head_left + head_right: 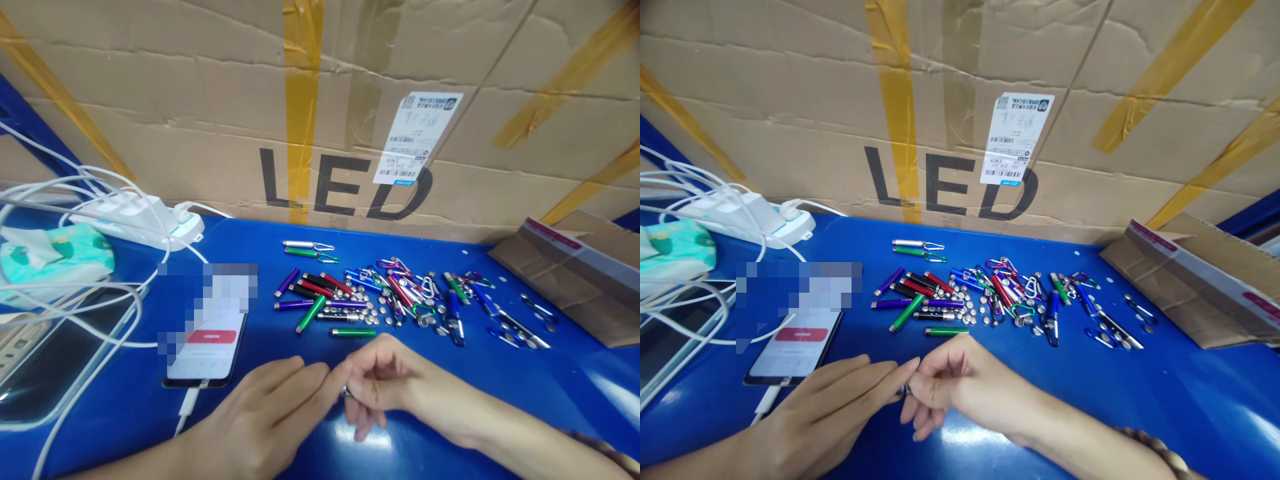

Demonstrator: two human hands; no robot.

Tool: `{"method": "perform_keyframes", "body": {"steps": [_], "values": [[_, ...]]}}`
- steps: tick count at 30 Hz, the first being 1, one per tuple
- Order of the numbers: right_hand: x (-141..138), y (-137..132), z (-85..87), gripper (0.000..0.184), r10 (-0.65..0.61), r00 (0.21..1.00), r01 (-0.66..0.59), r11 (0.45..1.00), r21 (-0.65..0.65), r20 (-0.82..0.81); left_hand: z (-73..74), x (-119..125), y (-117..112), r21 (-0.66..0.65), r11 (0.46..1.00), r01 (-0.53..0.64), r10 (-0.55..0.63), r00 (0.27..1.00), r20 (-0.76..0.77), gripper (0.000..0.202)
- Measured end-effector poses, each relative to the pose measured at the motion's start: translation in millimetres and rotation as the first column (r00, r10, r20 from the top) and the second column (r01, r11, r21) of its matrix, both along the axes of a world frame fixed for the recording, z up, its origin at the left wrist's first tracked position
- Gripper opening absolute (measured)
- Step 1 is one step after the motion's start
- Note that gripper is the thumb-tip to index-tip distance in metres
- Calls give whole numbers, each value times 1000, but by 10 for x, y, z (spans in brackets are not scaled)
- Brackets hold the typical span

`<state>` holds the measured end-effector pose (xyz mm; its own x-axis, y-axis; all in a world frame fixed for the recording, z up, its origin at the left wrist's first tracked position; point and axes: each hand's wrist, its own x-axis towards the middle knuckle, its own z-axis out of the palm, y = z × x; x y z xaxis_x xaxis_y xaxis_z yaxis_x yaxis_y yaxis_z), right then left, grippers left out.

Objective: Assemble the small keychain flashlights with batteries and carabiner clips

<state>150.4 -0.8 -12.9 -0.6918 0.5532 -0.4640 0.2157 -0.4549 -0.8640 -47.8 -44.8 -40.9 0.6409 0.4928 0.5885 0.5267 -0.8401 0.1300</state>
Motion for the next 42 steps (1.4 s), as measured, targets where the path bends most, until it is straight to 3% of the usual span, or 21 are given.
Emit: {"method": "perform_keyframes", "body": {"steps": [3, 4, 6, 7, 8, 11, 15, 17, 18, 19, 21, 24, 26, 29, 31, 33, 35, 37, 38, 40, 42], "values": [[-6, 5, -32, 45, 19, 1000, -20, 996, -83, -19, -30, 55, 16, -156, 987, 21, 4, 988, 155, 34], [-9, -2, -43, 44, 24, 1000, -24, 999, -33, -1, -36, 80, 26, -254, 966, 40, 20, 973, 228, 34], [-15, -22, -59, 42, 5, 997, -20, 978, 207, 73, -28, 122, 49, -450, 890, 77, 90, 936, 340, 32], [-14, -31, -61, 40, -17, 993, -27, 928, 371, 115, -13, 136, 60, -533, 842, 82, 140, 921, 364, 30], [-9, -36, -61, 39, -39, 987, -49, 845, 532, 154, 7, 143, 70, -603, 794, 74, 195, 909, 368, 28], [28, -18, -51, 29, -87, 967, -156, 535, 830, 238, 78, 138, 102, -747, 665, 21, 340, 882, 328, 23], [81, 50, -57, 20, -75, 951, -271, 263, 926, 300, 129, 132, 133, -868, 496, 28, 404, 877, 260, 20], [86, 68, -74, 28, -55, 939, -328, 164, 931, 340, 127, 139, 135, -900, 435, 39, 392, 891, 228, 20], [85, 69, -84, 31, -49, 933, -347, 140, 927, 357, 119, 143, 133, -907, 420, 38, 388, 896, 217, 20], [82, 66, -93, 33, -38, 929, -359, 142, 922, 367, 108, 146, 128, -907, 419, 35, 388, 897, 214, 21], [72, 48, -101, 31, 9, 927, -366, 236, 900, 374, 81, 146, 112, -895, 445, 42, 386, 892, 234, 29], [53, 13, -79, 31, 73, 943, -318, 482, 816, 324, 40, 135, 81, -852, 516, 82, 338, 895, 291, 45], [35, -3, -58, 34, 47, 961, -235, 655, 718, 271, 10, 113, 58, -819, 565, 97, 278, 913, 300, 47], [4, 0, -67, 39, 32, 991, -83, 909, 408, 131, -51, 44, 32, -729, 681, 70, 196, 942, 273, 52], [-18, 15, -105, 39, 27, 999, -25, 998, 61, -28, -100, -20, 27, -609, 793, 24, 137, 967, 215, 57], [-35, 25, -146, 39, -20, 990, -12, 974, -225, -136, -138, -65, 37, -505, 863, -16, 83, 990, 110, 63], [-39, 20, -159, 41, -27, 990, -9, 968, -251, -140, -148, -65, 56, -465, 884, -51, 109, 989, 100, 63], [-24, 3, -119, 49, 13, 998, -12, 1000, 4, -59, -121, -17, 75, -527, 849, -48, 164, 971, 176, 58], [-8, -7, -78, 54, 20, 1000, -22, 984, 176, 15, -96, 17, 82, -583, 812, -26, 193, 955, 225, 54], [37, -19, 27, 53, -48, 984, -42, 870, 492, 169, -38, 83, 90, -688, 725, 29, 241, 925, 293, 47], [82, -15, 129, 44, -133, 960, -83, 706, 703, 247, 11, 127, 93, -738, 673, 44, 296, 899, 324, 43]]}}
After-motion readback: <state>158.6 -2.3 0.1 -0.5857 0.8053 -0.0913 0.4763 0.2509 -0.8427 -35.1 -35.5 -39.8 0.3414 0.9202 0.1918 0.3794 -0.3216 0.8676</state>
